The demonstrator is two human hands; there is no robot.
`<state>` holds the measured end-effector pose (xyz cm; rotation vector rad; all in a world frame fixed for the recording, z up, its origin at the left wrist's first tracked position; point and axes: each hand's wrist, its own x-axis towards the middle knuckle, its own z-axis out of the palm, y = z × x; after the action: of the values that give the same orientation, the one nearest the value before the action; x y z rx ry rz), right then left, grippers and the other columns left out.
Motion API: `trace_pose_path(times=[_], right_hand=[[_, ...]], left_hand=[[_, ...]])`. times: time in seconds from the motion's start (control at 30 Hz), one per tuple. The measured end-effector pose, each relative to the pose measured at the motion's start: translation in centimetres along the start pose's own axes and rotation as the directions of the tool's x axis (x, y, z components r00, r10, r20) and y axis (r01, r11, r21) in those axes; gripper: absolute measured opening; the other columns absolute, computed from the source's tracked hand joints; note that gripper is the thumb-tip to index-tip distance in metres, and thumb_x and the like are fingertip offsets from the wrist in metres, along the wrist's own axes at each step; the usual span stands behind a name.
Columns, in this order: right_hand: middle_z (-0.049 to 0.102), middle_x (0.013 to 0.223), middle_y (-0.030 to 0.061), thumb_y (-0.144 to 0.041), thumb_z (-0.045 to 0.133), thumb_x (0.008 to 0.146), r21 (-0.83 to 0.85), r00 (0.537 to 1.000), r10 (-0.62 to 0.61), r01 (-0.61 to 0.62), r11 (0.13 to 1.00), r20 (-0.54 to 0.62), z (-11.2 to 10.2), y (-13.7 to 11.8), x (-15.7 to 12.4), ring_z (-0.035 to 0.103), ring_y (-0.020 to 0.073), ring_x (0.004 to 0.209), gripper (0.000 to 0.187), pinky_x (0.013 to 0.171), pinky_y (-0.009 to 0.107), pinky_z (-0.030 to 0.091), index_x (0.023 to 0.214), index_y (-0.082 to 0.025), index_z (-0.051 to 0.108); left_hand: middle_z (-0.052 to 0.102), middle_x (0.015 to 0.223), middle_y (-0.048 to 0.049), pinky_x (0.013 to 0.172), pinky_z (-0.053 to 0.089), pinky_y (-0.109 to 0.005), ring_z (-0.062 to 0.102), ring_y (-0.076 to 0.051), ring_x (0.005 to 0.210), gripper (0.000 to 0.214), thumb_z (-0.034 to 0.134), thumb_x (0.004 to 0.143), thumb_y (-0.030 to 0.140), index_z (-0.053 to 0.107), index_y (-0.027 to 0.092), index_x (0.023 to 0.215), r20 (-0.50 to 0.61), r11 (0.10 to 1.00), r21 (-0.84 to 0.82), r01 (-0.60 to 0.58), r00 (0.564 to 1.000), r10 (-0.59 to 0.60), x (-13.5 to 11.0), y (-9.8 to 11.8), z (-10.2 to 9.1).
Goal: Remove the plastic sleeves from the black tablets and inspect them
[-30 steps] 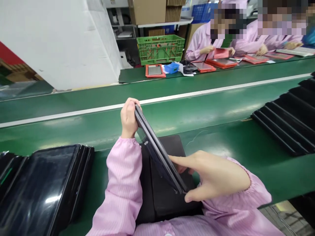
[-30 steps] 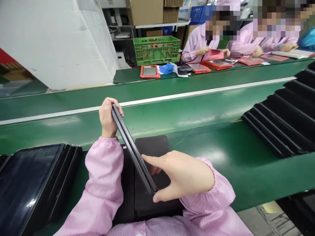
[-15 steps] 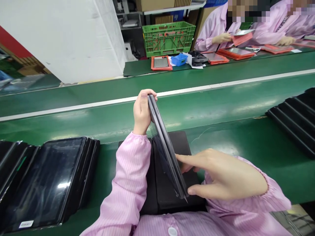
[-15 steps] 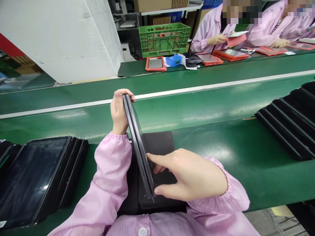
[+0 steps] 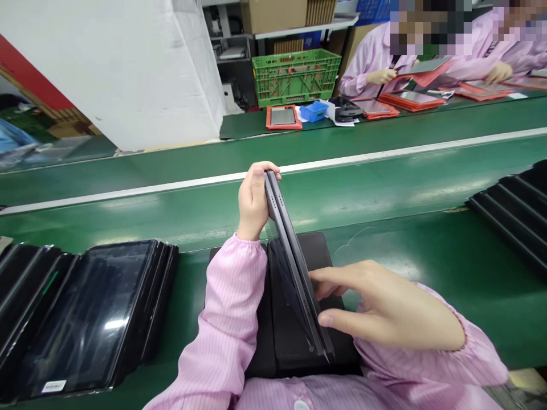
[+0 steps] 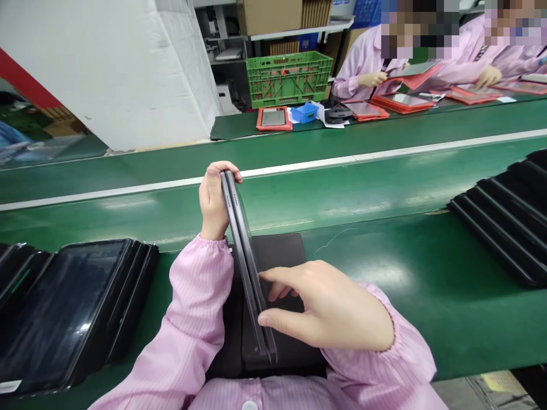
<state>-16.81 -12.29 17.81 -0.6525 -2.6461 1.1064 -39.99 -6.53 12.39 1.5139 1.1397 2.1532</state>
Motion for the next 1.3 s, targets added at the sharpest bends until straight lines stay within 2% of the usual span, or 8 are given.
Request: trace_pose_path(times=[0.3,0.4,0.53,0.7,0.87,1.0,1.17,1.3], right_hand=[[0.078,0.084,-0.002,-0.018,0.064,0.083,0.014,0.999,0.002,-0.003,1.0,0.047,-0.2,-0.6,0.0,0.074,0.0172,0.074,0.018,0.067,0.027,0.055,0.099,-0.023,0.068],[0.077,0.085,-0.0018,-0.025,0.065,0.088,0.065,0.999,0.02,-0.022,0.998,0.044,-0.2,-0.7,0.0,0.073,0.0164,0.075,0.013,0.069,0.027,0.055,0.1,-0.022,0.067],[0.075,0.087,0.0003,-0.037,0.062,0.094,0.204,0.998,0.061,-0.061,0.977,0.005,0.0,-0.5,0.2,0.071,0.016,0.077,0.017,0.073,0.028,0.056,0.1,-0.021,0.064],[0.068,0.082,0.0008,-0.034,0.063,0.092,0.283,0.987,0.093,-0.053,0.958,-0.129,0.4,-0.5,0.6,0.066,0.0147,0.072,0.015,0.069,0.027,0.055,0.092,-0.02,0.057],[0.066,0.082,0.0006,-0.03,0.063,0.091,0.301,0.998,0.012,0.009,0.954,-0.066,0.4,-0.5,0.1,0.064,0.0142,0.072,0.014,0.068,0.026,0.053,0.091,-0.02,0.054],[0.066,0.081,-0.0003,-0.026,0.063,0.09,0.291,0.997,-0.071,0.076,0.954,-0.029,0.1,-0.4,-0.6,0.063,0.0131,0.072,0.01,0.068,0.024,0.052,0.091,-0.019,0.056],[0.066,0.081,0.0002,-0.024,0.06,0.089,0.232,0.995,-0.073,0.087,0.969,-0.071,-0.2,-0.7,-0.4,0.063,0.0142,0.071,0.006,0.068,0.025,0.052,0.089,-0.019,0.056],[0.066,0.082,0.0,-0.033,0.065,0.091,0.182,0.976,-0.051,0.091,0.979,-0.213,1.0,-0.7,-0.3,0.065,0.0166,0.072,0.017,0.068,0.026,0.054,0.096,-0.022,0.052]], left_hand=[[0.065,0.082,-0.0033,0.069,0.05,-0.029,0.062,-0.015,0.073,0.046,0.034,0.102,0.055,0.065,0.023,0.093,0.029,0.998,-0.006,-0.063,0.998,0.063,-0.5,1.4,0.6],[0.067,0.084,-0.0036,0.071,0.05,-0.029,0.063,-0.016,0.076,0.045,0.032,0.104,0.051,0.065,0.023,0.093,0.034,0.995,-0.034,-0.097,0.995,0.098,-0.8,2.2,1.0],[0.068,0.087,-0.0045,0.074,0.052,-0.032,0.065,-0.017,0.081,0.042,0.03,0.104,0.05,0.062,0.024,0.097,0.046,0.99,-0.042,-0.132,0.99,0.134,-1.3,3.3,1.7],[0.069,0.083,-0.0006,0.06,0.048,-0.031,0.062,-0.017,0.066,0.033,0.032,0.102,0.056,0.044,0.03,0.117,0.024,0.989,-0.076,-0.123,0.992,0.126,-2.3,4.7,2.6],[0.071,0.086,0.0004,0.053,0.044,-0.029,0.058,-0.013,0.056,0.029,0.032,0.105,0.048,0.045,0.03,0.123,0.067,0.971,-0.174,-0.163,0.982,0.177,-3.0,5.6,3.1],[0.07,0.085,0.0003,0.059,0.046,-0.03,0.06,-0.014,0.06,0.029,0.03,0.106,0.045,0.045,0.029,0.124,0.086,0.954,-0.198,-0.227,0.965,0.247,-3.3,6.1,3.4],[0.07,0.087,-0.0009,0.065,0.048,-0.031,0.063,-0.015,0.068,0.029,0.03,0.106,0.043,0.044,0.027,0.125,0.102,0.953,-0.195,-0.23,0.962,0.253,-3.6,6.2,3.5],[0.071,0.093,-0.0054,0.074,0.052,-0.035,0.066,-0.017,0.075,0.032,0.032,0.105,0.047,0.053,0.024,0.114,0.11,0.977,-0.116,-0.18,0.975,0.193,-3.6,6.6,3.4]])
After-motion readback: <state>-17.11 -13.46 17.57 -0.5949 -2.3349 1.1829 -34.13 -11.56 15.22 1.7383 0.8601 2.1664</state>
